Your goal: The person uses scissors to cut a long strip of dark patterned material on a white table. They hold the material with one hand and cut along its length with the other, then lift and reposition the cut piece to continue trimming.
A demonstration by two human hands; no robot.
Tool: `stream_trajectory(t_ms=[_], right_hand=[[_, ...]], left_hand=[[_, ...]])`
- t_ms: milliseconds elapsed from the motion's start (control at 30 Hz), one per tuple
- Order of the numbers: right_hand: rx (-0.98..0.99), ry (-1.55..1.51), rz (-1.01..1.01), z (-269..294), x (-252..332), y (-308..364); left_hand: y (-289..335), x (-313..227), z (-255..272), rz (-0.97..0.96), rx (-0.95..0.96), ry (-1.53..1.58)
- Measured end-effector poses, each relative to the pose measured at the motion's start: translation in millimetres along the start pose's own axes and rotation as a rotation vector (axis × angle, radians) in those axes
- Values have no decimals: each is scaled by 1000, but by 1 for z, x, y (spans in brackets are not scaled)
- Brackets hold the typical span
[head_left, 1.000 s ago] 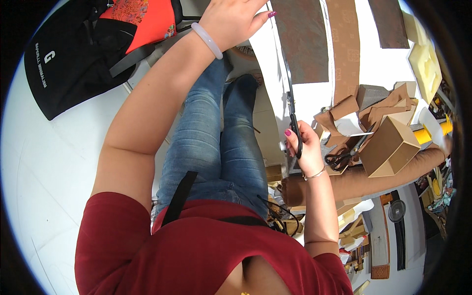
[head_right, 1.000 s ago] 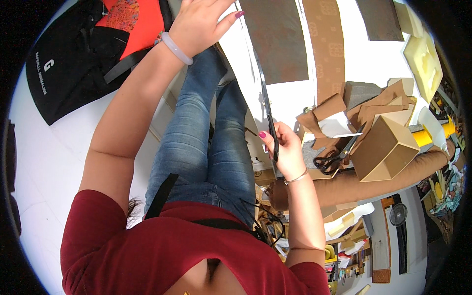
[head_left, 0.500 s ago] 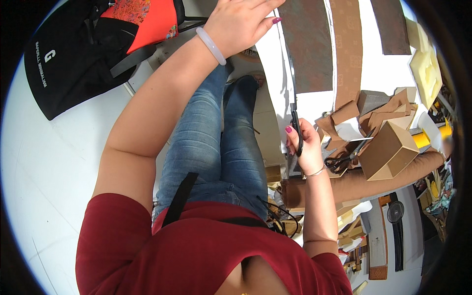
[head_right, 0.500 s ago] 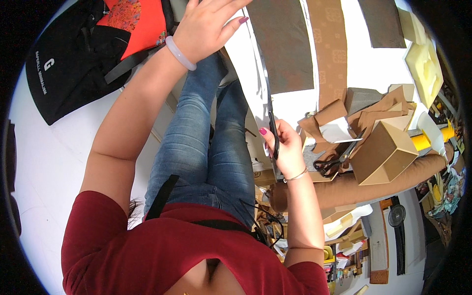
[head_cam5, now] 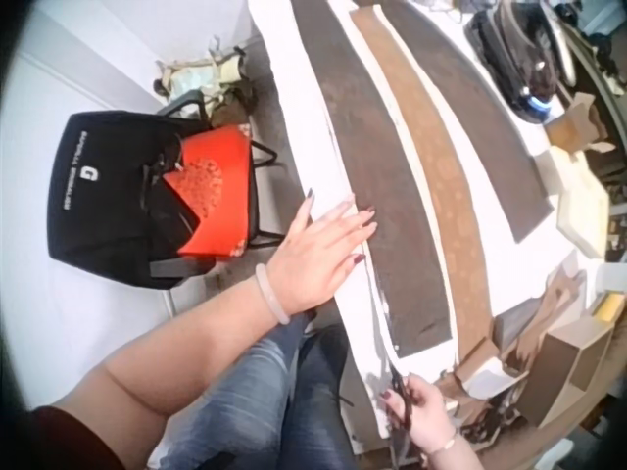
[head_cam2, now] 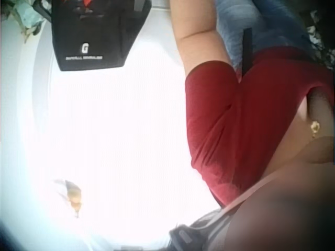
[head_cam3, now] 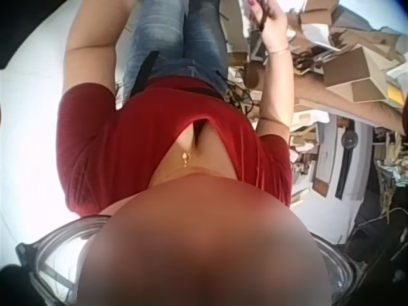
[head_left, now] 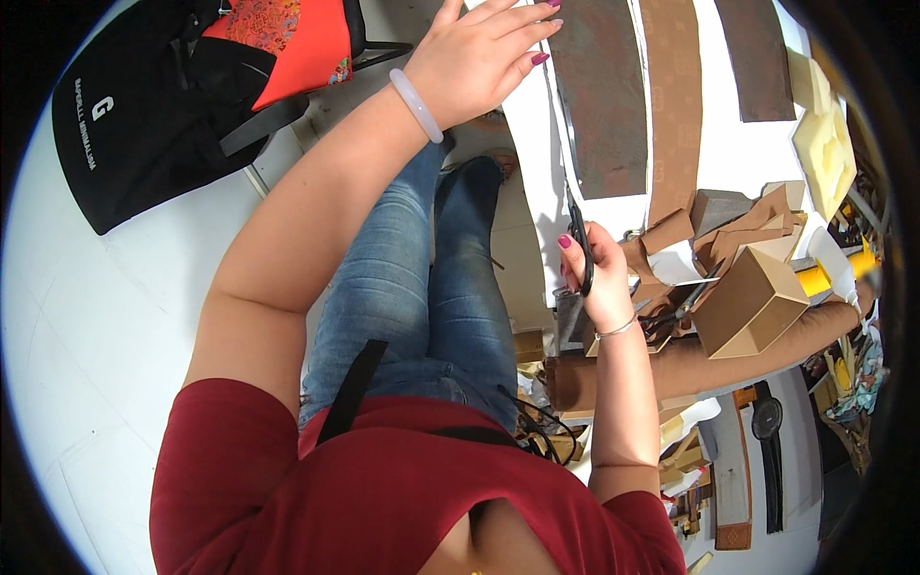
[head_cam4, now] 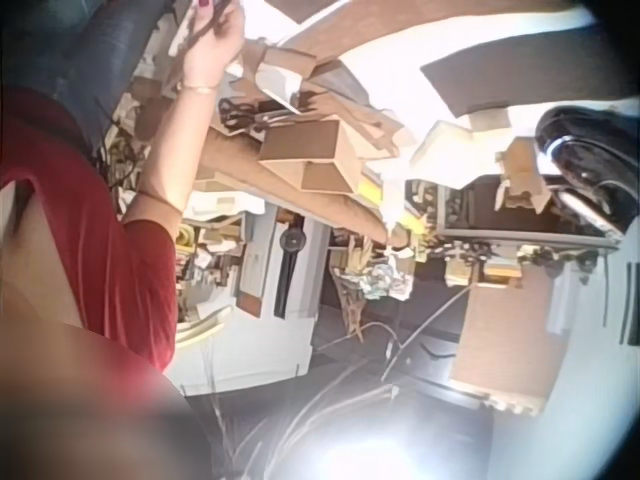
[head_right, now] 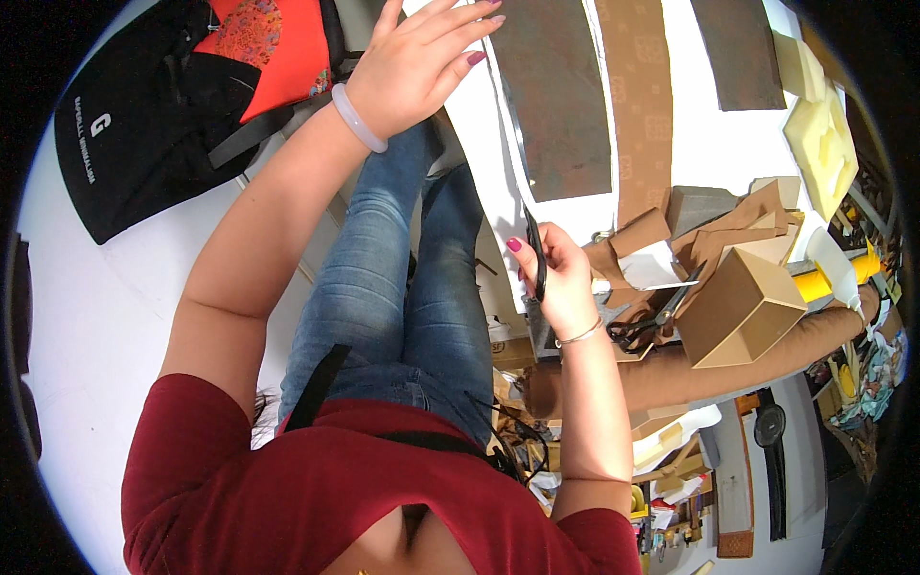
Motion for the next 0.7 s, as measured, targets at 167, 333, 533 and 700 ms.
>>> stream_trajectory(t_ms=[167, 333, 533, 700], right_hand=[[-12, 6, -39, 0, 0, 1], [18, 32, 60, -4, 13, -9], [-6, 79, 42, -6, 15, -12], [-13, 117, 19, -8, 22, -12]], left_hand=[[-2, 2, 2, 10, -25, 41], [-3, 2, 4, 14, -46, 88], [-7, 5, 7, 32, -59, 80], [-14, 17, 10, 112, -121, 25]])
Point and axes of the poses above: each hand's wrist, its own y-axis away from the middle knuckle, its own z-axis out of the back of the hand, x = y × z, the point moved 4 cm from there along -y, towards the middle knuckle, and after that the axes turned 14 degrees about -x, right-handed, at the moved point
